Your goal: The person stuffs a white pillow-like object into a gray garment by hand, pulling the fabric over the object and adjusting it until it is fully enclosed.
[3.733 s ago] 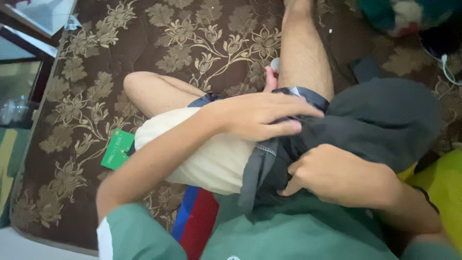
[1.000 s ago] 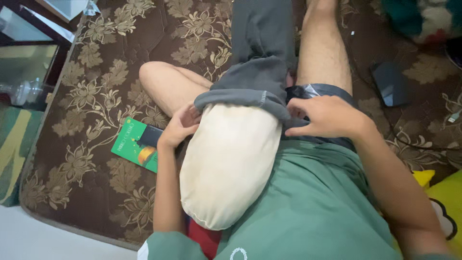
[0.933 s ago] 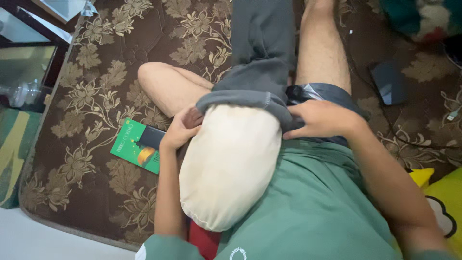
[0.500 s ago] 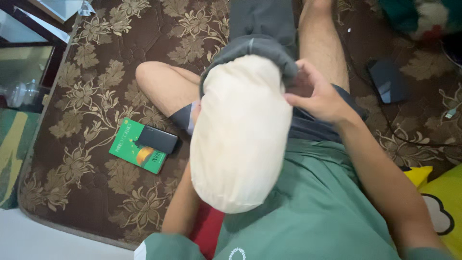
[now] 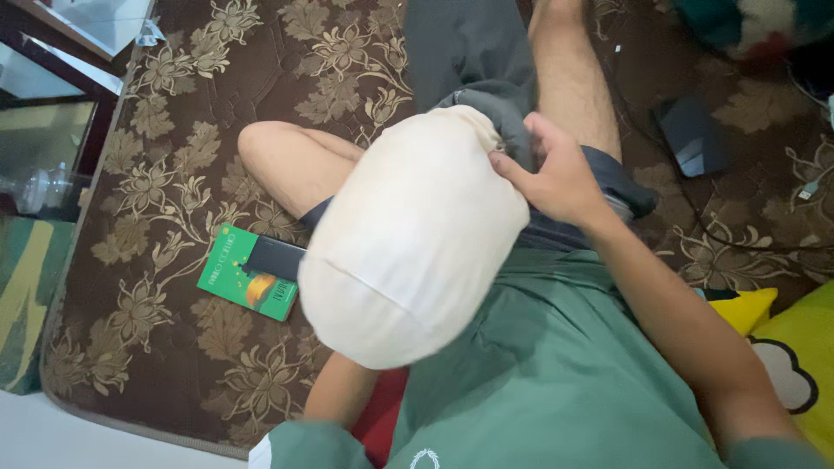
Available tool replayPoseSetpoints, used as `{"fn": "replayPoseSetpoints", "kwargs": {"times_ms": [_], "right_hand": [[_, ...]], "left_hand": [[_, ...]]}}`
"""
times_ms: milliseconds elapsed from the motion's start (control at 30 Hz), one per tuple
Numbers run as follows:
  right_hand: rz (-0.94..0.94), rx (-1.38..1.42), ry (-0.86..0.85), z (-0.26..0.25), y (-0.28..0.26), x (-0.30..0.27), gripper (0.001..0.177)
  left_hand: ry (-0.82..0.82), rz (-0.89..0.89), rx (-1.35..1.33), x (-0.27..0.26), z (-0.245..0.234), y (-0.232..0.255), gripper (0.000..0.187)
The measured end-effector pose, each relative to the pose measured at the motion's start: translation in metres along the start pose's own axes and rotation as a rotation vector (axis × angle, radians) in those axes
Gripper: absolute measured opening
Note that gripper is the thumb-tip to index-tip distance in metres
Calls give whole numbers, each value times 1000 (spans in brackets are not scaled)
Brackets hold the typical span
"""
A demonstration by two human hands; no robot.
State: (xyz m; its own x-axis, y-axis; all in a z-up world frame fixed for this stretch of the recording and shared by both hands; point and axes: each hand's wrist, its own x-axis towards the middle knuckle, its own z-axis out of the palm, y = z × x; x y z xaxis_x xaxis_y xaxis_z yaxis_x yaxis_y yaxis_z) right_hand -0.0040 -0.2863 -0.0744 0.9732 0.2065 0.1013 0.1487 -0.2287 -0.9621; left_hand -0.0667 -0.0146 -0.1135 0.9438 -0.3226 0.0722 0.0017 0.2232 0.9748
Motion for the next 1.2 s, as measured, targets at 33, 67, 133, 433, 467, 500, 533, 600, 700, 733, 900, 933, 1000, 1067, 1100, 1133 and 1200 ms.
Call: {"fn": "replayPoseSetpoints", "kwargs": {"times_ms": [33, 67, 133, 433, 467, 500, 533, 600, 700, 733, 900, 933, 1000, 1067, 1100, 1133, 1200], "right_hand": [[0, 0, 1, -2, -1, 0, 26], [31, 116, -106, -8, -2, 1, 26], [64, 232, -214, -18, -4, 0, 26], [70, 388, -525, -38, -14, -3, 51], [30, 285, -476, -36, -11, 0, 45], [-6, 183, -426, -34, -8, 1, 40], [-4, 183, -424, -32, -3, -1, 40], [-167, 33, -250, -26, 4, -9, 18], [-721, -722, 61, -7, 9, -10, 25], [-724, -722, 63, 1, 7, -11, 25], [-450, -204, 52, 14, -23, -17, 28], [-448, -202, 55, 12, -31, -16, 28], [8, 428, -300, 4, -41, -10, 51], [47, 469, -331, 8, -39, -8, 39], [86, 508, -354, 9, -33, -9, 28], [86, 509, -351, 11, -24, -12, 28], [-257, -42, -74, 12, -4, -20, 15]], "left_hand": [[26, -1, -21, 0, -5, 0, 48], [50, -2, -42, 1, -10, 0, 49], [100, -4, -87, 1, -23, -1, 51], [15, -30, -149, -1, -90, -7, 57], [-78, 40, 55, 2, -91, -6, 60], [-80, 39, 53, 4, -88, -5, 60], [-15, 82, 125, 5, -83, -3, 56], [47, 129, 199, 10, -65, 0, 52], [558, 55, 300, 14, -42, 6, 34], [476, 87, 279, 15, -46, 13, 36], [145, 184, 188, 12, -78, 26, 45], [177, 82, -88, 12, -82, 24, 37], [201, -15, -365, 24, -89, 16, 36], [109, 55, 163, 39, -100, 9, 36], [106, 53, 164, 38, -103, 5, 36], [115, 183, 279, 36, -105, 0, 31], [120, 314, 391, 35, -105, -6, 27]]}}
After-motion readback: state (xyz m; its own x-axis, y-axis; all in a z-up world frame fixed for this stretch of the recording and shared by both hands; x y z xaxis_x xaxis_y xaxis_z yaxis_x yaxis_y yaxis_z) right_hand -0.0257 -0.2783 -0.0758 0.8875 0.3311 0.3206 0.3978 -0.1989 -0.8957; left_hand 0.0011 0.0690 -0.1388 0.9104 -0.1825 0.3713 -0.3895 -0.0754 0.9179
